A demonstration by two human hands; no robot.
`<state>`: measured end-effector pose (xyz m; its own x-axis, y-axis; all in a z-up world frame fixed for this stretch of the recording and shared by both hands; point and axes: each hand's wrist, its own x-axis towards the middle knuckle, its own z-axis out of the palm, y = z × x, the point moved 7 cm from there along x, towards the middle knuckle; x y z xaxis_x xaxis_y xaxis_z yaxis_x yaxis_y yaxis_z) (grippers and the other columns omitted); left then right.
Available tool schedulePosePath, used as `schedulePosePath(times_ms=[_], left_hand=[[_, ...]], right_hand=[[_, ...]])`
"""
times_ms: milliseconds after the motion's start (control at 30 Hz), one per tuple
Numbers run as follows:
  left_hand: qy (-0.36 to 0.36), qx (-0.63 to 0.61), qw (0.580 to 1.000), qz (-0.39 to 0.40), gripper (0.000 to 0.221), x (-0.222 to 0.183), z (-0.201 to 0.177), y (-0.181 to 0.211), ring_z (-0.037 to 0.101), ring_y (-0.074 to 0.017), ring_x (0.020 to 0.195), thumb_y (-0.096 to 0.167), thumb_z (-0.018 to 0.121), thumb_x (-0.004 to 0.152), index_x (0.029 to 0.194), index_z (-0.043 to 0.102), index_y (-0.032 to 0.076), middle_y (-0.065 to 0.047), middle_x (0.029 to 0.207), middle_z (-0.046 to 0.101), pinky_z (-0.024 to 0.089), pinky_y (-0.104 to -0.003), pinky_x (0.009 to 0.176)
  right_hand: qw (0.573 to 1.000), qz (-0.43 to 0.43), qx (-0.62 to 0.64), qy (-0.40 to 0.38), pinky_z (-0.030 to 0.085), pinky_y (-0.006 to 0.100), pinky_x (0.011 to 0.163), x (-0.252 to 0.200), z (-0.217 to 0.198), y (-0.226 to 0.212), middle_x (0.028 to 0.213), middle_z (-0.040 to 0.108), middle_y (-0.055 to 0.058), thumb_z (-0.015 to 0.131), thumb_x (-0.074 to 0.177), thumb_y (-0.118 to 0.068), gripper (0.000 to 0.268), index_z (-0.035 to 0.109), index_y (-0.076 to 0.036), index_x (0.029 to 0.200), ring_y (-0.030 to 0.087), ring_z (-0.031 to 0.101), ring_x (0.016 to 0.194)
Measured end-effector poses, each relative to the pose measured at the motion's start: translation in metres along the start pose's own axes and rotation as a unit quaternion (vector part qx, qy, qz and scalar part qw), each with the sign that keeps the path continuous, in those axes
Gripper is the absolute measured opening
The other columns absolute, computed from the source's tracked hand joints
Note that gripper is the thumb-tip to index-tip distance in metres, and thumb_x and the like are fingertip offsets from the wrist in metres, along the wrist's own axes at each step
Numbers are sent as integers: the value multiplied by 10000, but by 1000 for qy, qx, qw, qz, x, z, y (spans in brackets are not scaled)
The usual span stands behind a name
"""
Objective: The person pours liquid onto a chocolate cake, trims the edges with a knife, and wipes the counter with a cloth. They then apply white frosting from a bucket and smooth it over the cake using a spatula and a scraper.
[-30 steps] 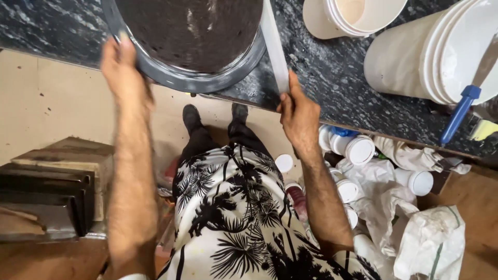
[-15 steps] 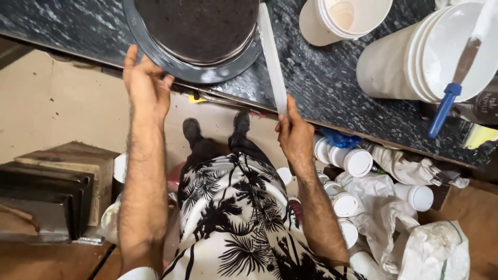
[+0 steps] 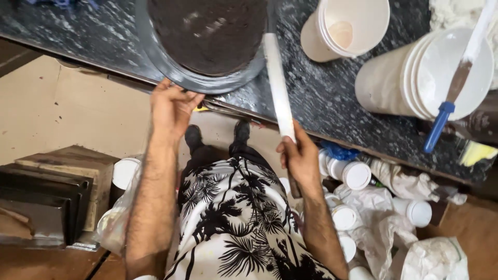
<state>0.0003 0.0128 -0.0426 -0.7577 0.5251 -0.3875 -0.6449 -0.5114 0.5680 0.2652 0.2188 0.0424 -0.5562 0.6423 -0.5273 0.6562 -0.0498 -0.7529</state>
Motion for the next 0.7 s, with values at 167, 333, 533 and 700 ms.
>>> schedulePosePath(times_ms=[167,333,533,700], left_hand=[[87,38,995,33,626,7,-10,34,652,-250,934,20,530,837,1446,387,19,-114,1056,634,584,-516,947],[173,91,978,77,776,3,1,57,611,-238,1145,115,607,864,1563,269,106,-102,1463,511,508,-439,963],[72,471,798,370,534,-1,89,92,421,-314,1519,72,661,1076,1557,431,66,-184,1624,409,337,-434,1337],[-7,805,438,400,426,25,203,55,349,-490,1437,353,718,1040,1404,651,141,-156,1553,455,104,-740,1107]], right_hand=[[966,-215,-103,97,539,334,646,10,-21,-60,920,673,60,560,1051,-96,532,480,-209,1564,151,599,719],[824,-321,-457,100,496,399,614,16,29,-102,917,572,120,636,1000,-48,538,580,-265,1489,264,583,786],[946,-261,-190,28,497,403,645,5,2,-85,880,600,146,777,883,-162,625,545,-60,1455,265,586,725],[965,-226,-91,99,560,350,828,45,-5,-65,1078,717,144,747,965,-171,518,560,-55,1434,211,698,926]])
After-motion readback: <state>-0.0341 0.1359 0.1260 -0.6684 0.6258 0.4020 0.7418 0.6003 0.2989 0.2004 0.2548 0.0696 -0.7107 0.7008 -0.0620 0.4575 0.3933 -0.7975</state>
